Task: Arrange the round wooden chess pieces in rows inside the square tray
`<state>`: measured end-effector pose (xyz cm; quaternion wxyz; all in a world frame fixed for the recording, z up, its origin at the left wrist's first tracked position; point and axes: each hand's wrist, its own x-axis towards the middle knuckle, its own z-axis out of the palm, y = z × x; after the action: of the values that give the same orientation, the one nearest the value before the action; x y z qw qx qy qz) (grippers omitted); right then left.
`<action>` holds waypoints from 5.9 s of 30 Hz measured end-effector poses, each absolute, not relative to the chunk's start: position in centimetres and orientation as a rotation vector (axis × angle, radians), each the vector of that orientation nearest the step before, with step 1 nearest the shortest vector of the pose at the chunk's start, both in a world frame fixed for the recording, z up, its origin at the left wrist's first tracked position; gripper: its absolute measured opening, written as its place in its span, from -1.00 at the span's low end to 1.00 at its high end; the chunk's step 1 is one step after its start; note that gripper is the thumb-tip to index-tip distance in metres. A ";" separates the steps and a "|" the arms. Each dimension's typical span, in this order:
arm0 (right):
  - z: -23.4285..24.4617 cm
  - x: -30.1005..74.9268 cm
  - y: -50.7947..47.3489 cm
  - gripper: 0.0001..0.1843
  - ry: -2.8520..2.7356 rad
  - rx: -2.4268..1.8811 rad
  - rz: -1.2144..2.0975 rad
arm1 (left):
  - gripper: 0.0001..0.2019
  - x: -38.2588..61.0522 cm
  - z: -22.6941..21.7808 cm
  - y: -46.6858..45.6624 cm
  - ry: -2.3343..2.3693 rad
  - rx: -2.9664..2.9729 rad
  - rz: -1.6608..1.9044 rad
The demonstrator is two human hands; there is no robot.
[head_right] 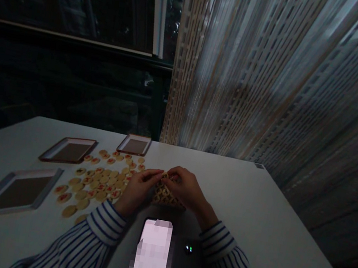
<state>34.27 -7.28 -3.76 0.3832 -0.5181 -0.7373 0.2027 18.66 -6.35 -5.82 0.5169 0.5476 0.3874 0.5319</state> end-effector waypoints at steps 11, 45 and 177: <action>-3.7 34.5 -5.9 -0.80 -1.862 -1.282 0.634 | -0.74 19.0 -7.0 -5.9 0.891 1.287 1.262; -1.5 33.9 -5.8 -0.72 -2.478 -1.289 -0.044 | -0.80 19.0 -7.4 -5.6 1.029 1.262 1.381; -2.5 38.8 -4.5 -0.72 -2.647 -1.767 -0.115 | -0.81 18.7 -9.8 -5.5 1.393 1.850 1.237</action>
<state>38.77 -4.49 -2.51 -0.0215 -0.5547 -0.8310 -0.0361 18.72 -5.50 -9.79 0.2551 0.6814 0.5129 0.4556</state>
